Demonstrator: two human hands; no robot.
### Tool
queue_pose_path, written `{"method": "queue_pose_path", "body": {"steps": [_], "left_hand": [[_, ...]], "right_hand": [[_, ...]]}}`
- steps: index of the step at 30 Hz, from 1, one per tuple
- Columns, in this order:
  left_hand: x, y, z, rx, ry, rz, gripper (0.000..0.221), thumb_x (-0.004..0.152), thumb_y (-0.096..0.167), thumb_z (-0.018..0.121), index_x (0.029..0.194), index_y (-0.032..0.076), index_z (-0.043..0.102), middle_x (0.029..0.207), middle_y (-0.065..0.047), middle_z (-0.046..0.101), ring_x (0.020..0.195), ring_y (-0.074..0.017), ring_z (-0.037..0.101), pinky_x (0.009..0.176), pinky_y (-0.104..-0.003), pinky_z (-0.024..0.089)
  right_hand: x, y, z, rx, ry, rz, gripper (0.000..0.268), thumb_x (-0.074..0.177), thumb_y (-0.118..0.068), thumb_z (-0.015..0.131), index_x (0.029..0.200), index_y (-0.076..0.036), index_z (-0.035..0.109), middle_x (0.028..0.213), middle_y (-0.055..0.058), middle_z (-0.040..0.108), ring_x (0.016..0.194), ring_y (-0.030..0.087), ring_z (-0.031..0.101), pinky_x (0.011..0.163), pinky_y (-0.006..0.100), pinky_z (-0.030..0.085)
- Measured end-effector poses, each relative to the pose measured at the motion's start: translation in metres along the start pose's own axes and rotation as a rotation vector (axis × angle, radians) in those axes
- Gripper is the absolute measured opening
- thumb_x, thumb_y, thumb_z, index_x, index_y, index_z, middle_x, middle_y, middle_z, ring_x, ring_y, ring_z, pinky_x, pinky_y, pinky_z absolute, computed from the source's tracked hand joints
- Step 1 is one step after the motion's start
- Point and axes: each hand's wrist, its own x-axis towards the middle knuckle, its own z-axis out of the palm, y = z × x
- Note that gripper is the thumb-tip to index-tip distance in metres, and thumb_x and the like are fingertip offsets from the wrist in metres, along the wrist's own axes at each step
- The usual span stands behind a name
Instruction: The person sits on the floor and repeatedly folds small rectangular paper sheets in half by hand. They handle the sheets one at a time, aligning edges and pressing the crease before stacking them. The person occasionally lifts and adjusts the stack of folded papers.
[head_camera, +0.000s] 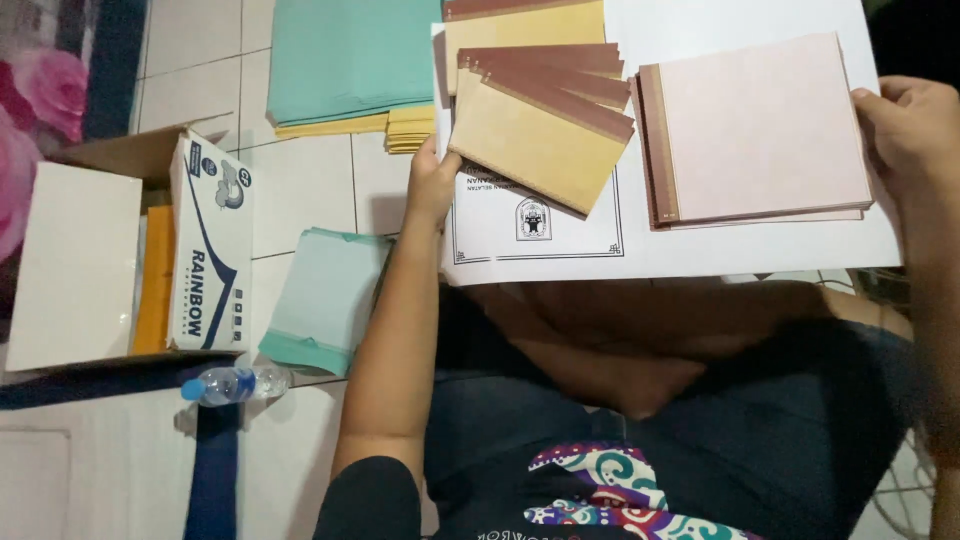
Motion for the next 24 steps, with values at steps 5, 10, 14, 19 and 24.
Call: {"method": "queue_pose_path", "body": {"steps": [5, 10, 14, 19, 24], "left_hand": [[0.007, -0.030, 0.036, 0.103, 0.024, -0.065, 0.036, 0.090, 0.013, 0.058, 0.123, -0.003, 0.063, 0.108, -0.015, 0.073, 0.097, -0.0214, 0.068, 0.087, -0.029, 0.052], [0.011, -0.066, 0.047, 0.171, -0.116, -0.314, 0.042, 0.083, 0.008, 0.055, 0.122, -0.004, 0.064, 0.108, -0.017, 0.073, 0.097, -0.0240, 0.070, 0.085, -0.030, 0.055], [-0.007, -0.033, 0.043, 0.472, -0.209, -0.576, 0.039, 0.084, 0.014, 0.056, 0.120, 0.003, 0.067, 0.099, -0.014, 0.073, 0.084, -0.0254, 0.069, 0.070, -0.036, 0.055], [-0.014, -0.049, 0.036, 0.523, -0.255, -0.548, 0.037, 0.084, 0.012, 0.057, 0.118, 0.001, 0.064, 0.102, -0.018, 0.074, 0.089, -0.0290, 0.071, 0.075, -0.040, 0.058], [-0.039, -0.005, 0.029, 0.465, -0.338, -0.574, 0.033, 0.091, 0.021, 0.057, 0.118, 0.003, 0.064, 0.071, -0.008, 0.063, 0.051, -0.0142, 0.052, 0.040, -0.028, 0.034]], "right_hand": [[0.008, 0.059, -0.007, -0.110, 0.037, -0.018, 0.023, 0.117, -0.005, 0.064, 0.130, 0.014, 0.066, 0.108, 0.027, 0.072, 0.090, 0.029, 0.075, 0.073, 0.035, 0.063], [-0.016, 0.110, -0.008, -0.116, 0.061, 0.126, 0.025, 0.112, -0.009, 0.065, 0.128, 0.011, 0.066, 0.108, 0.023, 0.073, 0.092, 0.025, 0.073, 0.075, 0.034, 0.061], [-0.034, 0.128, 0.005, -0.046, 0.007, 0.226, 0.026, 0.110, -0.013, 0.066, 0.127, 0.007, 0.068, 0.107, 0.018, 0.073, 0.087, 0.021, 0.070, 0.072, 0.029, 0.057], [-0.067, 0.151, 0.016, -0.042, 0.019, 0.247, 0.023, 0.111, -0.009, 0.064, 0.125, 0.009, 0.068, 0.104, 0.018, 0.071, 0.084, 0.023, 0.066, 0.072, 0.031, 0.053], [-0.093, 0.116, 0.016, 0.089, -0.023, 0.379, 0.030, 0.111, -0.008, 0.058, 0.134, 0.010, 0.060, 0.112, 0.021, 0.069, 0.089, 0.021, 0.065, 0.076, 0.027, 0.051]]}}
